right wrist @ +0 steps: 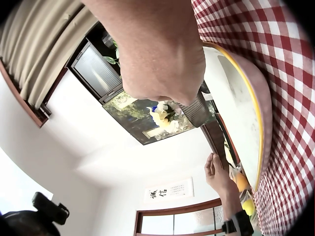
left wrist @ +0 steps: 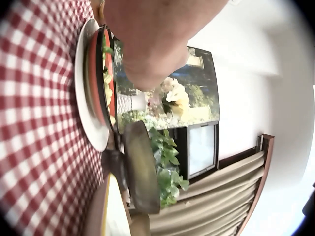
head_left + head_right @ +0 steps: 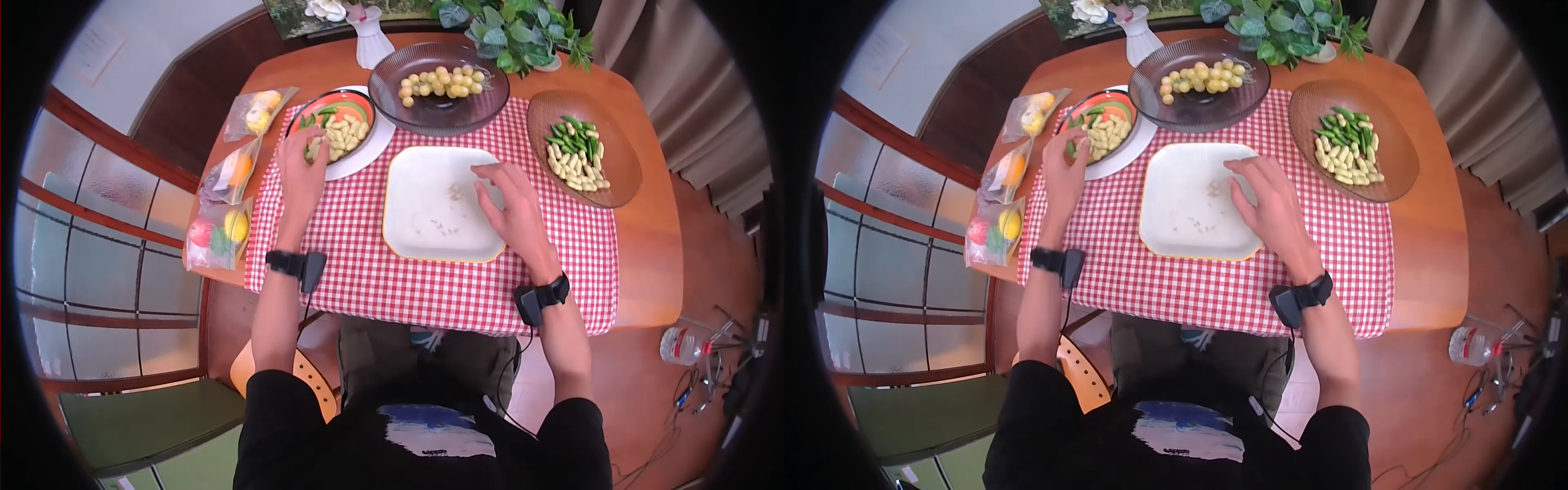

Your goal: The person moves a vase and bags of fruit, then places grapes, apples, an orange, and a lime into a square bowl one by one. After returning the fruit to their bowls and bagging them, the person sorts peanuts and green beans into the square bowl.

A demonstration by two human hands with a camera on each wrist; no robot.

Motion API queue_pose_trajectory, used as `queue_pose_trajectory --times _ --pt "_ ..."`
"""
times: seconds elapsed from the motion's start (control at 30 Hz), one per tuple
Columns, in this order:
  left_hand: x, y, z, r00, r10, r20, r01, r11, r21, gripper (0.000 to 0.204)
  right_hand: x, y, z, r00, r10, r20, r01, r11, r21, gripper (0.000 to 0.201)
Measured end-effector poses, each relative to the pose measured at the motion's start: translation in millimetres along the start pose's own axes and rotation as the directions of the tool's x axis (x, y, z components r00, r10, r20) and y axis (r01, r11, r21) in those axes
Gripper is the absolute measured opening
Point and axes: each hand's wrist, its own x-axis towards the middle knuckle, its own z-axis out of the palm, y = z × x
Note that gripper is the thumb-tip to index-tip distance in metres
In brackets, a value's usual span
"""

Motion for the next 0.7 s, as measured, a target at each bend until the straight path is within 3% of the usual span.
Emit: queue_pose_trajectory --times 0.07,0.2,0.3,0.43,0.5,0.53,0.6,0.7 --pt "-26.5 18.8 -10.3 0.999 -0.002 0.036 0.011 0.965 -0.264 0.019 1.0 1.9 -1.0 1.0 0.004 -0.008 -0.004 1.0 -0.008 0.023" --pt "-70.9 59.6 -30.3 0.996 0.025 0.088 0.004 0.946 -0.323 0.019 2.9 8.0 -7.5 0.999 0.032 -0.031 -0.033 0.999 -0.028 0.022" --pt "-94.6 59.7 -15.6 0.943 -0.161 0.291 0.306 0.764 -0.568 0.02 8.8 13.6 -23.5 0.987 0.024 -0.158 -0.033 0.998 -0.052 0.022" --pt "-102.4 60.2 -7.2 0.911 -0.178 0.373 0.381 0.712 -0.59 0.02 21.2 23.9 -67.9 0.975 0.129 -0.18 -0.148 0.984 -0.098 0.021" --pt "-102.4 57.6 -5.2 0.861 -0.289 0.419 0.504 0.595 -0.626 0.022 28.1 42.3 -94.6 0.981 0.144 -0.128 -0.176 0.939 -0.295 0.023" --pt "-101.6 56.8 -4.3 0.861 -0.287 0.419 0.504 0.589 -0.632 0.022 31.8 56.3 -106.8 0.982 0.142 -0.127 -0.174 0.937 -0.303 0.023" --pt "-101.5 55.5 -4.3 0.87 -0.278 0.406 0.485 0.623 -0.613 0.022 35.2 93.8 -127.9 0.97 0.244 -0.014 -0.218 0.84 -0.497 0.028" --pt "-99.1 59.3 -7.1 0.888 -0.234 0.395 0.442 0.669 -0.597 0.023 35.7 157.3 -152.4 0.954 0.276 0.115 -0.158 0.793 -0.589 0.032"
